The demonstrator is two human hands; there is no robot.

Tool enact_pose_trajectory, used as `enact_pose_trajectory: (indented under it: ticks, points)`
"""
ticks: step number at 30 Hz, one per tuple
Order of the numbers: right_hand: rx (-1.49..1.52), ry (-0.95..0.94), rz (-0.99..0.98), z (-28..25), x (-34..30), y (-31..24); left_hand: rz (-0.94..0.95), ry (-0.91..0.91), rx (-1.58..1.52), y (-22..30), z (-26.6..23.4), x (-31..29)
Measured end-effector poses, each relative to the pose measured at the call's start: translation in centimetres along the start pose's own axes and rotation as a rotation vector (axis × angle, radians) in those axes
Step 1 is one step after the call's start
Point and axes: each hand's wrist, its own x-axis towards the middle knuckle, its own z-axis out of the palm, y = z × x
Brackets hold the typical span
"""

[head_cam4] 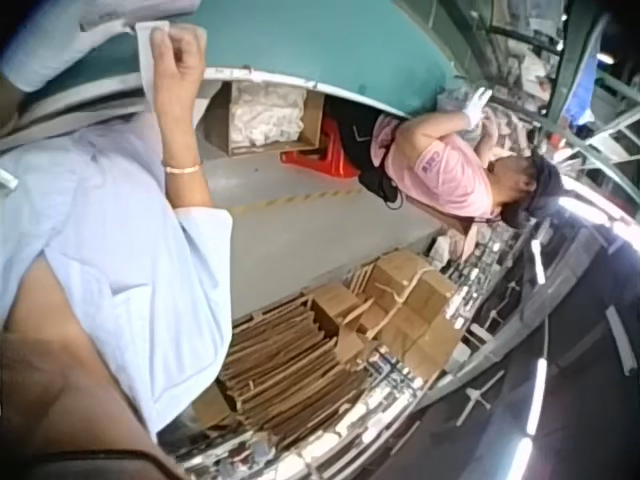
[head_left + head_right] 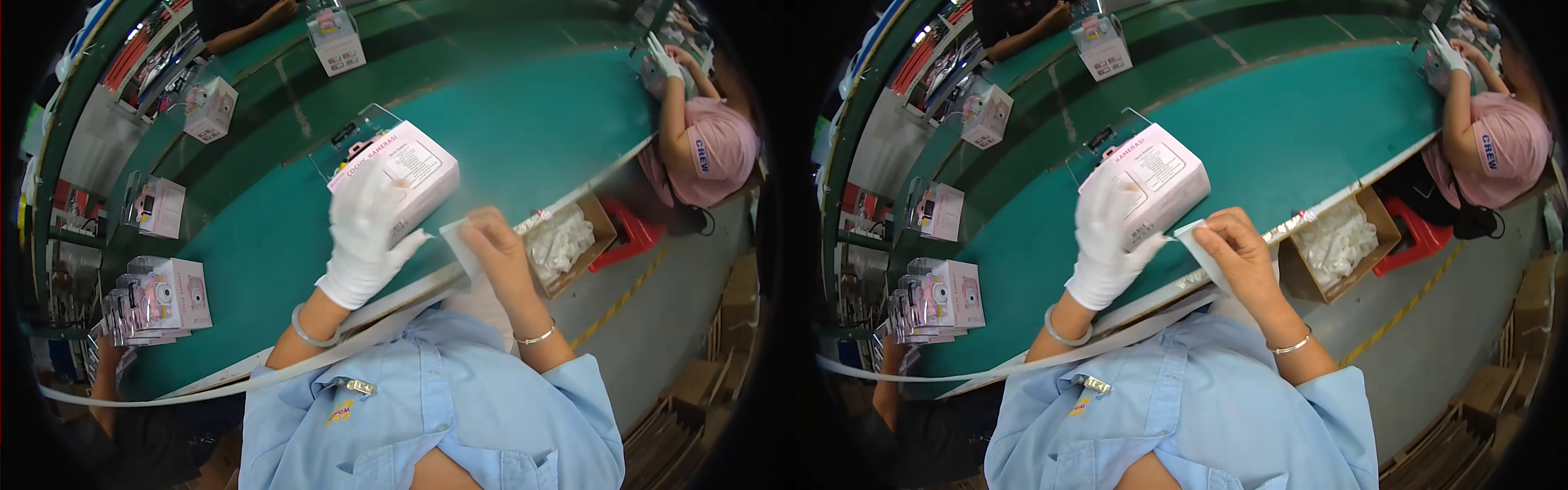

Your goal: The person picks up toy camera boxes from a conveyor belt, peels adhesive tape from a backing roll by hand, applies the tape to seal each box, and places the packaged boxes back onto the conveyor belt.

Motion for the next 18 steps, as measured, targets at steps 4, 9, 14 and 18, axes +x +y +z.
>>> enact_pose_trajectory:
  ticks: [4, 9, 14, 18]
  points:
    - [0.034, -0.055, 0.114, -0.9, 2.3, 0.2, -0.527, 0.291, -0.261, -7.4, -0.1, 0.2]
    - [0.017, -0.156, 0.036, 0.4, 3.8, 2.7, -0.92, 0.09, -0.839, -14.5, 3.2, 0.7]
    - [0.035, -0.097, 0.031, -1.5, 3.9, 4.2, -1.033, 0.108, -1.011, -10.3, 4.0, 4.1]
    - [0.163, -0.081, 0.115, -2.0, 4.3, 3.9, -0.784, 0.234, -0.97, -11.3, 3.5, 6.7]
